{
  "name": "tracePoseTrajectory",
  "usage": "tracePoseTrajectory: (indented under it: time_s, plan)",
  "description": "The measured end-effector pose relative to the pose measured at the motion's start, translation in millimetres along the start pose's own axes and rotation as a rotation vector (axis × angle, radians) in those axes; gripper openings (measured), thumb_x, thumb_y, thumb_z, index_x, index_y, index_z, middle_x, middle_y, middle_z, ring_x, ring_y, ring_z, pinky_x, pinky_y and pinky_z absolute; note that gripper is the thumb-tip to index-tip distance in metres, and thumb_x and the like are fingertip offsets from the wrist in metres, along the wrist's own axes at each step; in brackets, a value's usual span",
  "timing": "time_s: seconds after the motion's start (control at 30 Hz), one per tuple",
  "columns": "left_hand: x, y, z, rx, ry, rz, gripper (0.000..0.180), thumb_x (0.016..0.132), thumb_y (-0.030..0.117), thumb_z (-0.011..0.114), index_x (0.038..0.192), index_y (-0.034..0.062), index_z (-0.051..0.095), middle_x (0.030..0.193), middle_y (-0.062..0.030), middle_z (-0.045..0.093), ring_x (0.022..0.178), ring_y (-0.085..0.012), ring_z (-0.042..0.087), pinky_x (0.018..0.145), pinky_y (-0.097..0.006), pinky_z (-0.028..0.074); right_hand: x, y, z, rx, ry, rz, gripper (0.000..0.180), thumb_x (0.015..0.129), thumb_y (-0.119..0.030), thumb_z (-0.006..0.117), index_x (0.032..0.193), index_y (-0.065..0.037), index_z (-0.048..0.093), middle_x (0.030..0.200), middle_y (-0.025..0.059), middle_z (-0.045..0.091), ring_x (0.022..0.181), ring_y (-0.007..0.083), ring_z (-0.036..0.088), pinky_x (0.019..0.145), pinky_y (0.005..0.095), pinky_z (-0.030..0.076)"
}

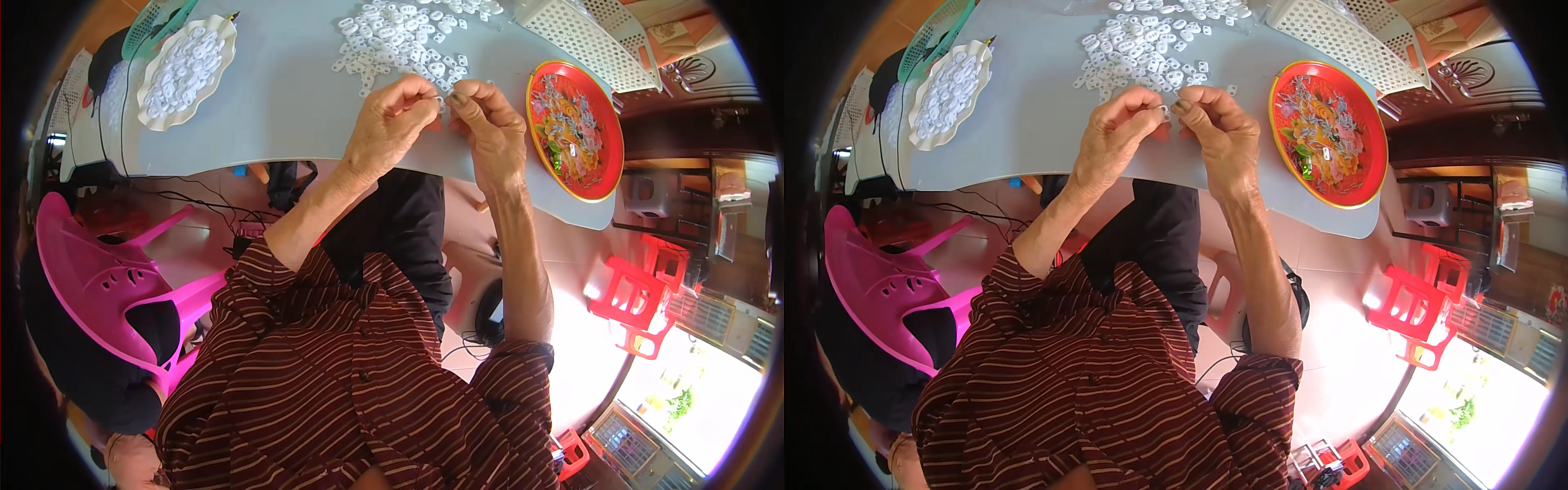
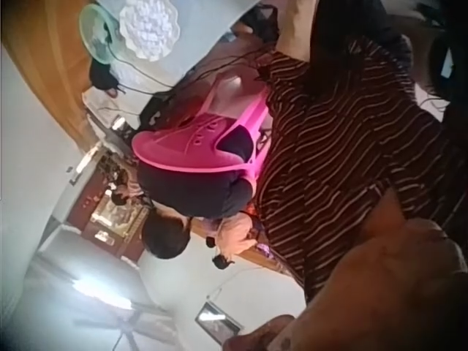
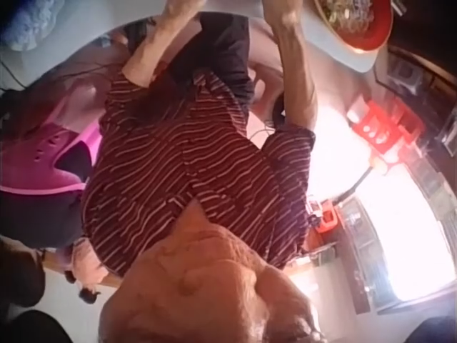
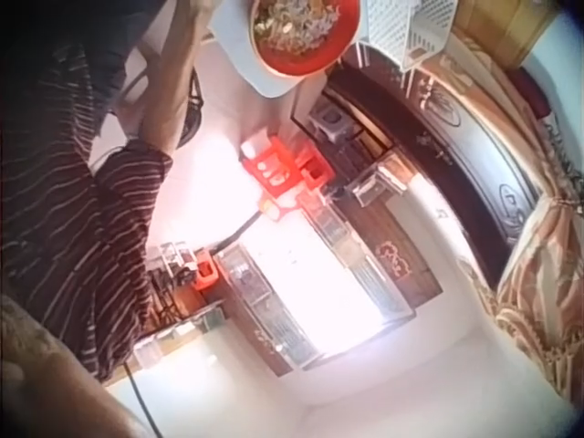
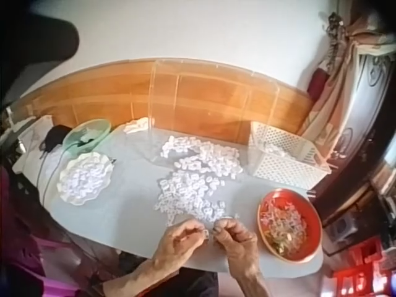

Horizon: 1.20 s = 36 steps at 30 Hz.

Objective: Assembling small white plastic components at a table.

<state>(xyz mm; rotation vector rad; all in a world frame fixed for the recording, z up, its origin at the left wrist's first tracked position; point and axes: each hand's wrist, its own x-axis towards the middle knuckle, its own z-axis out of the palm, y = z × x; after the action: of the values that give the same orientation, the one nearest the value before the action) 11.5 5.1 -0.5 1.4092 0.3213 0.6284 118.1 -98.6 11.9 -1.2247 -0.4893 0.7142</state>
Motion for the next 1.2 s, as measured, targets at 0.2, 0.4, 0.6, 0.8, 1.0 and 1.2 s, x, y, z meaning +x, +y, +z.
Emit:
tracePoseTrajectory:
  time_s: [0.2, 0.4, 0.6, 0.8, 1.0, 1.2]
  plan:
    - [1.5, -6.1, 14.0, -0.151, 0.074, 0.01, 0.009, 0.086, 0.009, 0.057, 0.088, 0.0002, 0.057, 0.069, 0.0026, 0.054, 0.06, -0.0014, 0.042, 0.052, -0.018, 0.035, -1.4, 3.1, 7.9, 0.117, 0.068, -0.087, 0.014, 0.084, -0.004, 0.066, 0.097, -0.001, 0.064, 0.083, 0.0037, 0.065, 0.073, 0.009, 0.058, 0.066, 0.0229, 0.046]
    - [2.4, -15.5, 18.2, -0.2, 0.147, 0.045, 0.008, 0.086, 0.008, 0.058, 0.087, 0.0, 0.058, 0.069, 0.0025, 0.054, 0.06, -0.0013, 0.042, 0.051, -0.018, 0.035, -3.6, 4.0, 12.2, 0.13, 0.122, -0.104, 0.018, 0.084, -0.002, 0.065, 0.102, 0.0, 0.061, 0.083, 0.0049, 0.065, 0.073, 0.0105, 0.06, 0.068, 0.0229, 0.049]
    - [-0.5, -11.0, 17.5, -0.202, 0.083, 0.014, 0.007, 0.087, 0.008, 0.057, 0.087, 0.0011, 0.056, 0.068, 0.0005, 0.055, 0.057, -0.0022, 0.042, 0.049, -0.018, 0.034, -4.8, 9.1, 6.4, 0.063, 0.095, -0.16, 0.019, 0.085, -0.002, 0.064, 0.103, 0.001, 0.06, 0.082, 0.0045, 0.065, 0.074, 0.0093, 0.059, 0.068, 0.0227, 0.049]
    - [-0.9, -5.9, 15.9, -0.118, 0.035, 0.025, 0.009, 0.087, 0.01, 0.056, 0.087, 0.0013, 0.056, 0.067, -0.0002, 0.055, 0.059, -0.0033, 0.048, 0.05, -0.018, 0.036, -4.2, 9.9, -2.2, -0.007, 0.071, -0.182, 0.019, 0.085, -0.004, 0.065, 0.102, 0.0, 0.061, 0.082, 0.0035, 0.064, 0.074, 0.0077, 0.058, 0.069, 0.022, 0.048]
    - [-1.7, -8.0, 16.6, -0.116, 0.037, 0.05, 0.009, 0.088, 0.011, 0.056, 0.088, 0.0013, 0.056, 0.07, 0.0, 0.055, 0.064, -0.0035, 0.051, 0.052, -0.018, 0.038, -7.1, 8.3, 3.6, -0.136, 0.07, -0.271, 0.017, 0.085, -0.005, 0.065, 0.1, 0.0, 0.061, 0.082, 0.0028, 0.064, 0.073, 0.0067, 0.057, 0.069, 0.0206, 0.046]
    - [-1.3, -7.8, 16.6, -0.021, -0.012, 0.097, 0.01, 0.088, 0.011, 0.055, 0.089, 0.0013, 0.057, 0.07, -0.0007, 0.057, 0.064, -0.0051, 0.052, 0.056, -0.02, 0.041, -8.4, 10.8, -2.6, -0.144, 0.068, -0.257, 0.013, 0.087, -0.008, 0.064, 0.095, 0.002, 0.063, 0.079, 0.0023, 0.064, 0.073, 0.0067, 0.056, 0.069, 0.021, 0.046]
